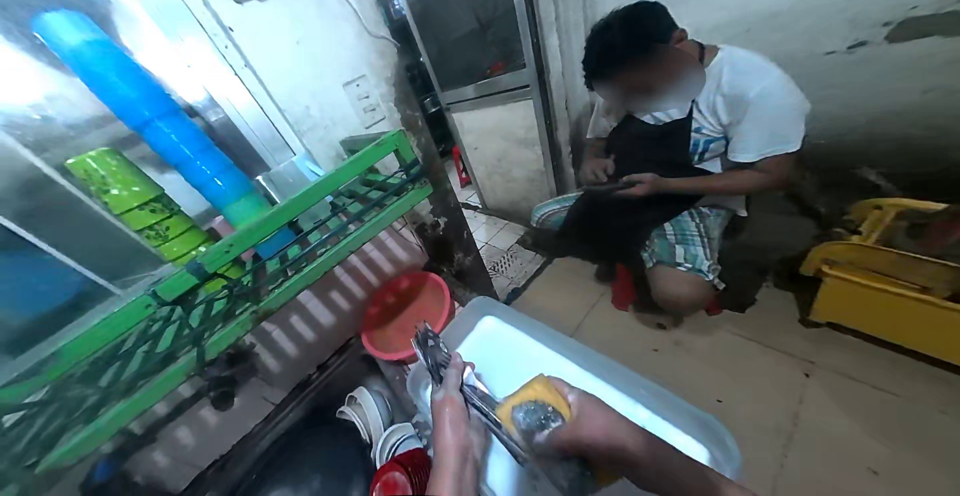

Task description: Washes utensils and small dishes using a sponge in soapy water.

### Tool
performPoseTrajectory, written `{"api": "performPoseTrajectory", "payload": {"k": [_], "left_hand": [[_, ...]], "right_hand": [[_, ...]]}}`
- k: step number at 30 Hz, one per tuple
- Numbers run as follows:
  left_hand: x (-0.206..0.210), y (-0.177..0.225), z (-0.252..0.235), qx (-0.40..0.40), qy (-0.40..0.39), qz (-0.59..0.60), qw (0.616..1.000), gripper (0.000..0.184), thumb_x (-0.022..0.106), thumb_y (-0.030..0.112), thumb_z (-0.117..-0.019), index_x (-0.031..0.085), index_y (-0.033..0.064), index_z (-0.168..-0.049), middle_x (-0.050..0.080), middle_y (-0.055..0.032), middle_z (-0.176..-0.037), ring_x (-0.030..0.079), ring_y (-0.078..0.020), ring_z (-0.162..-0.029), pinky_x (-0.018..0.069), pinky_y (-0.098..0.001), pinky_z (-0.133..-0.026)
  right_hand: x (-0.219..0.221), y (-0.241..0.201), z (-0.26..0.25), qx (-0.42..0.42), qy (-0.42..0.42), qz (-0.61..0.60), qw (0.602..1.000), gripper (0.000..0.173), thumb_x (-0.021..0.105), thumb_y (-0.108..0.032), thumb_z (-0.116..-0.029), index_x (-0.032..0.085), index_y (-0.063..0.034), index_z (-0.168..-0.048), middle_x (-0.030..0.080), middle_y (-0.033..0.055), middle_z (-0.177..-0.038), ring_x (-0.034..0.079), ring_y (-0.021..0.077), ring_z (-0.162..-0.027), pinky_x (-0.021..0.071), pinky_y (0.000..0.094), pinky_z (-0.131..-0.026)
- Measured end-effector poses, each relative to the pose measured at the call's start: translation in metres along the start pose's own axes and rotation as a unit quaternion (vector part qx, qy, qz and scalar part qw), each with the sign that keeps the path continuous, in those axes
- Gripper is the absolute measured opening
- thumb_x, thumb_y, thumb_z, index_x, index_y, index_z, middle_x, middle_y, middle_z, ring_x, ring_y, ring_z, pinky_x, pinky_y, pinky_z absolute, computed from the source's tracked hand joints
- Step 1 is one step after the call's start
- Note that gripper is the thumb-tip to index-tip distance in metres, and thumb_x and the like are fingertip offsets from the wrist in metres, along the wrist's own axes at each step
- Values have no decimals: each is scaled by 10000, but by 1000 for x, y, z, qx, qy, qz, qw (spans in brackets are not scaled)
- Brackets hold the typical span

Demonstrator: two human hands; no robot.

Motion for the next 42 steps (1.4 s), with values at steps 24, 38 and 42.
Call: {"api": "performPoseTrajectory", "payload": {"k": [24,38,42], "left_hand": [[-7,-42,-24,49,-99,-508,855,302,709,81,-944,657,-28,-1221,694,-166,-1179,657,-211,-1113,518,-381,-1011],[-13,-38,18,-105,-22,-117,987,211,427,135,-1093,559,-28,-1065,582,-76,-696,559,-128,-498,499,-249,-443],[1,-50,45,-53,-48,-231,970,122,528,33,-1024,559,-61,-952,607,-89,-601,602,-144,-482,529,-267,-472]], "right_hand": [[-17,22,-19,-69,-57,568,818,543,724,-177,-918,547,-93,-1425,596,192,-1398,549,445,-1289,437,658,-1016],[-53,0,-15,-40,64,37,996,831,852,-104,-759,450,-79,-1486,661,174,-1251,676,278,-1112,558,481,-958],[-33,-26,-10,-75,1,-45,996,879,846,-58,-713,442,-107,-1492,659,131,-1262,684,218,-1098,585,414,-936]]}}
Point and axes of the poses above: each hand's wrist, its own z-axis away from the middle knuckle, its own x-axis out of the palm, y = z × x, the point moved 6 cm from there along -z, towards the middle knuckle
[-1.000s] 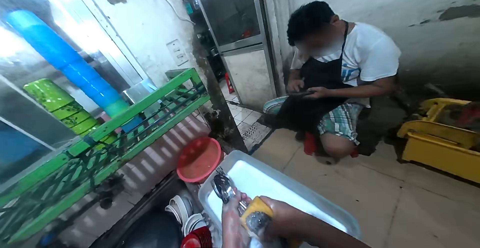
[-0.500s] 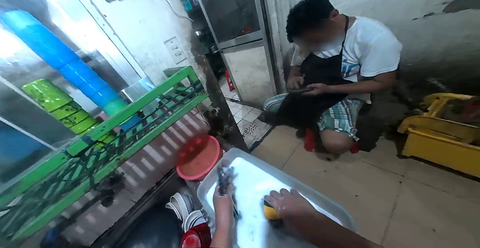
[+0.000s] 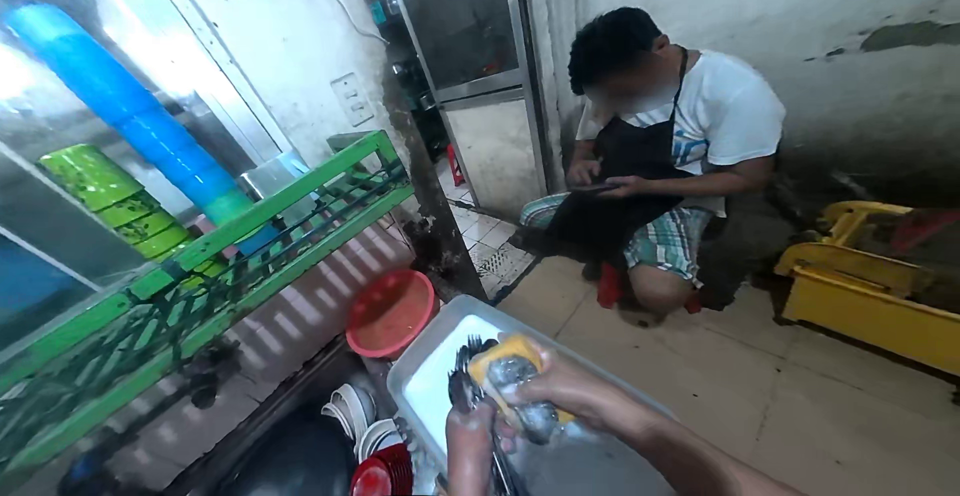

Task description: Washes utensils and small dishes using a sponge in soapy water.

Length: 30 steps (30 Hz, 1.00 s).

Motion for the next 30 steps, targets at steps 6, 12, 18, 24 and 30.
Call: {"api": "performPoseTrajectory", "payload": {"k": [6,12,18,24,30], "left_hand": [[1,-8,9,10,-25,19,999,148,489,41,-1033,562,-50,-941,603,-90,-616,607,-151,-509,550,-282,-515],[-2,-11,6,-18,20,-33,999,114,586,48,-1011,572,-42,-942,553,-58,-598,510,-102,-450,458,-236,-440],[-14,-10,-3,-14,86,70,994,197,551,65,-1034,591,-42,-873,547,-66,-581,511,-105,-421,455,-229,-390],[-8,-8,4,-1,84,31,996,211,564,99,-1043,590,-62,-911,594,-97,-583,570,-145,-439,503,-267,-425],[-11,-6,3,32,103,-1,994,159,572,16,-990,564,-36,-839,562,-68,-535,529,-114,-411,460,-240,-408]], "right_hand": [[7,3,-9,10,30,114,993,800,761,82,-757,477,-54,-1492,597,212,-1371,610,306,-1233,505,490,-1040],[5,-9,-22,26,27,228,973,775,773,-77,-860,418,-72,-1549,543,235,-1454,532,366,-1348,410,550,-1133],[-6,-2,-31,13,60,111,992,882,799,-345,-886,327,-66,-1577,572,233,-1404,588,338,-1280,472,514,-1093],[7,7,-38,28,63,172,983,745,776,-75,-827,478,-90,-1509,589,216,-1399,575,340,-1298,447,539,-1100],[29,8,-32,25,3,275,961,712,781,-163,-850,481,-130,-1495,633,247,-1310,616,415,-1216,478,625,-1019]]}}
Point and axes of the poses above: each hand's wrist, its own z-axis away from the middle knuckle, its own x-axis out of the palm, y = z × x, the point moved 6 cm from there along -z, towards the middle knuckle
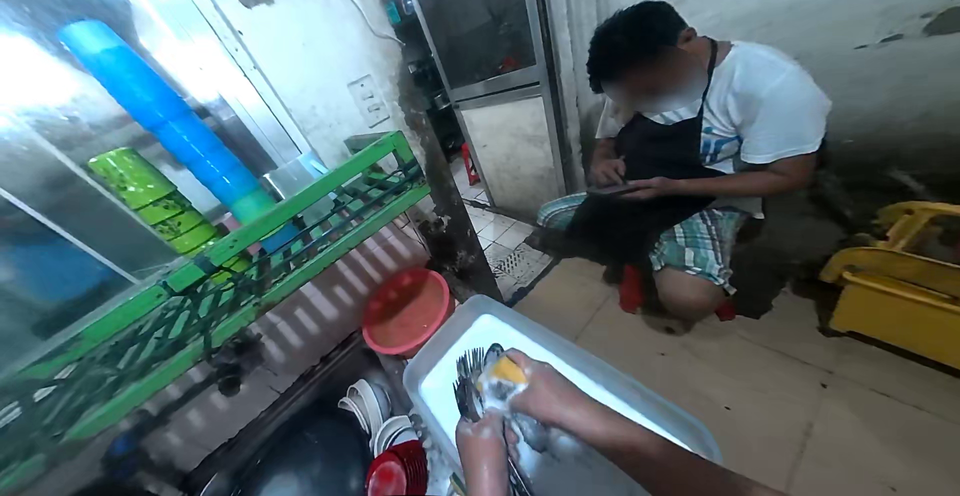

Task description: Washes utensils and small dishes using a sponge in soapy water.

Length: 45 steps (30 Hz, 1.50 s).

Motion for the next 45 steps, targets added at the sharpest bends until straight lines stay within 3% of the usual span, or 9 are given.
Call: {"api": "performPoseTrajectory", "payload": {"k": [9,15,18,22,27,34,39,43,45], "left_hand": [[-3,-4,-3,-21,11,-31,999,178,583,35,-990,582,-31,-824,556,-68,-538,525,-122,-416,462,-252,-413],[1,-5,-2,-66,-21,88,994,238,505,78,-1058,586,-46,-872,555,-70,-576,512,-108,-419,450,-225,-393],[6,-3,3,-90,-75,134,984,219,476,95,-1072,579,-46,-939,583,-82,-634,557,-122,-463,482,-234,-415],[11,-2,4,-81,-110,163,977,169,469,85,-1076,547,-52,-1016,604,-104,-678,592,-138,-502,517,-243,-450],[3,-8,-2,-89,-46,150,984,157,531,98,-1062,574,-51,-1036,598,-94,-722,551,-115,-503,508,-230,-476],[1,-2,1,-67,-17,151,986,170,515,123,-1072,566,-25,-1005,557,-59,-630,544,-106,-480,503,-225,-472],[-2,8,0,22,-80,192,978,236,444,90,-1062,641,-30,-1115,705,-116,-1148,678,-150,-973,565,-288,-822],[9,11,15,9,-175,91,980,191,566,85,-987,645,-23,-1124,719,-114,-1017,698,-172,-950,586,-357,-868],[11,6,9,-18,-192,89,977,201,578,92,-997,677,-46,-1105,739,-150,-1010,714,-210,-953,592,-381,-871]], "right_hand": [[3,-13,0,-11,-23,128,991,663,709,-296,-929,442,-151,-1519,634,246,-1314,612,443,-1222,471,652,-1007],[-45,9,-25,46,141,-131,980,807,768,-321,-912,368,-60,-1563,603,255,-1363,595,390,-1265,458,571,-1082],[-43,-1,-19,20,73,-77,994,931,794,-444,-882,317,-52,-1579,574,255,-1400,571,380,-1299,439,564,-1106],[-49,-14,-13,-24,60,-3,998,723,730,-431,-940,464,-89,-1519,605,230,-1373,584,379,-1279,433,583,-1099],[-79,9,-25,7,175,-211,962,701,776,-308,-927,463,-62,-1504,635,256,-1297,627,391,-1188,479,589,-1038],[-2,-2,-1,2,19,-82,996,681,750,-354,-927,487,32,-1422,613,265,-1300,604,378,-1222,459,553,-1062],[-29,-8,-9,14,-147,130,981,650,724,-337,-961,494,-8,-1472,573,310,-1370,544,457,-1296,393,654,-1088],[17,-3,7,-32,-273,242,930,503,756,-239,-929,603,117,-1249,627,361,-1181,606,515,-1127,442,708,-940],[38,13,13,-42,-310,219,924,598,780,-249,-917,548,105,-1338,613,344,-1233,596,482,-1168,445,665,-980]]}}
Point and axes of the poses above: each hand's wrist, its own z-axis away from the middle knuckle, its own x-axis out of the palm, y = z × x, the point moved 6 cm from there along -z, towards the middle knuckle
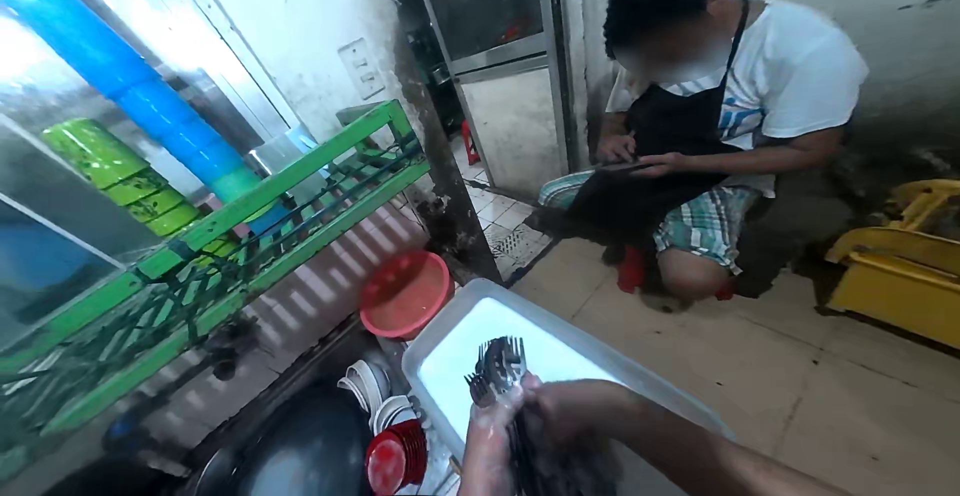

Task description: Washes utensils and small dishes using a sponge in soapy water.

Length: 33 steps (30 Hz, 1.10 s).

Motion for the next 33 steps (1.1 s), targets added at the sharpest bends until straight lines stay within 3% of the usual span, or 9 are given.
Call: {"api": "performPoseTrajectory", "payload": {"k": [4,7,11,14,17,21,24,28,33], "left_hand": [[-16,1,-16,-8,93,133,987,220,441,132,-1089,591,-11,-1015,592,-52,-663,621,-152,-567,588,-303,-596],[-26,1,-23,-29,130,168,977,281,395,190,-1112,586,-4,-1038,483,-3,-589,466,-91,-415,467,-225,-418],[-17,-3,-17,-49,99,34,993,218,439,119,-1080,582,-5,-972,562,-49,-658,549,-120,-516,504,-250,-497],[-10,-7,-16,-28,79,-37,996,204,510,65,-1029,596,-20,-865,608,-78,-648,606,-149,-559,541,-286,-547],[-13,-6,-14,-46,111,-8,993,176,527,104,-1062,571,-62,-1024,619,-110,-688,616,-159,-544,550,-283,-518],[-17,-6,-12,-52,116,-39,991,125,480,34,-1034,531,-18,-931,555,-63,-599,546,-110,-475,490,-235,-467],[-16,-9,-14,-64,119,-44,990,234,521,81,-1052,580,-13,-846,546,-45,-579,528,-98,-464,469,-225,-455],[-24,-11,-18,-72,151,-17,986,264,514,84,-1057,580,-21,-823,535,-46,-554,516,-96,-437,456,-217,-426],[-22,-4,-12,-56,173,-114,977,184,589,63,-1005,600,-18,-840,572,-56,-612,557,-118,-516,498,-273,-514]], "right_hand": [[17,16,10,13,-38,-12,999,785,791,-208,-910,376,18,-1537,550,333,-1378,552,470,-1272,425,642,-1045],[-14,37,20,38,72,-58,995,663,805,-155,-878,494,-10,-1446,597,303,-1317,589,458,-1217,458,643,-1015],[-54,22,42,1,228,-285,931,767,822,-140,-831,449,-121,-1501,603,193,-1329,621,300,-1183,511,512,-1007],[-59,15,37,3,279,-322,904,778,812,-96,-817,460,-106,-1510,587,216,-1368,604,324,-1219,486,529,-1036],[-52,23,26,15,313,-362,878,785,789,-59,-811,456,-113,-1520,594,205,-1369,616,311,-1212,504,504,-1026],[-45,4,19,4,265,-205,942,695,779,-181,-868,471,-118,-1487,610,255,-1314,609,407,-1197,479,609,-1002],[-68,6,21,69,310,-115,941,667,717,-301,-939,453,-148,-1532,608,242,-1361,590,422,-1260,452,615,-1054],[-92,10,29,80,361,-238,898,705,761,-320,-926,453,-137,-1533,627,234,-1327,610,385,-1226,462,583,-1053],[-57,-4,8,44,243,-178,953,703,767,-281,-891,457,-141,-1506,625,268,-1282,615,434,-1182,479,644,-978]]}}
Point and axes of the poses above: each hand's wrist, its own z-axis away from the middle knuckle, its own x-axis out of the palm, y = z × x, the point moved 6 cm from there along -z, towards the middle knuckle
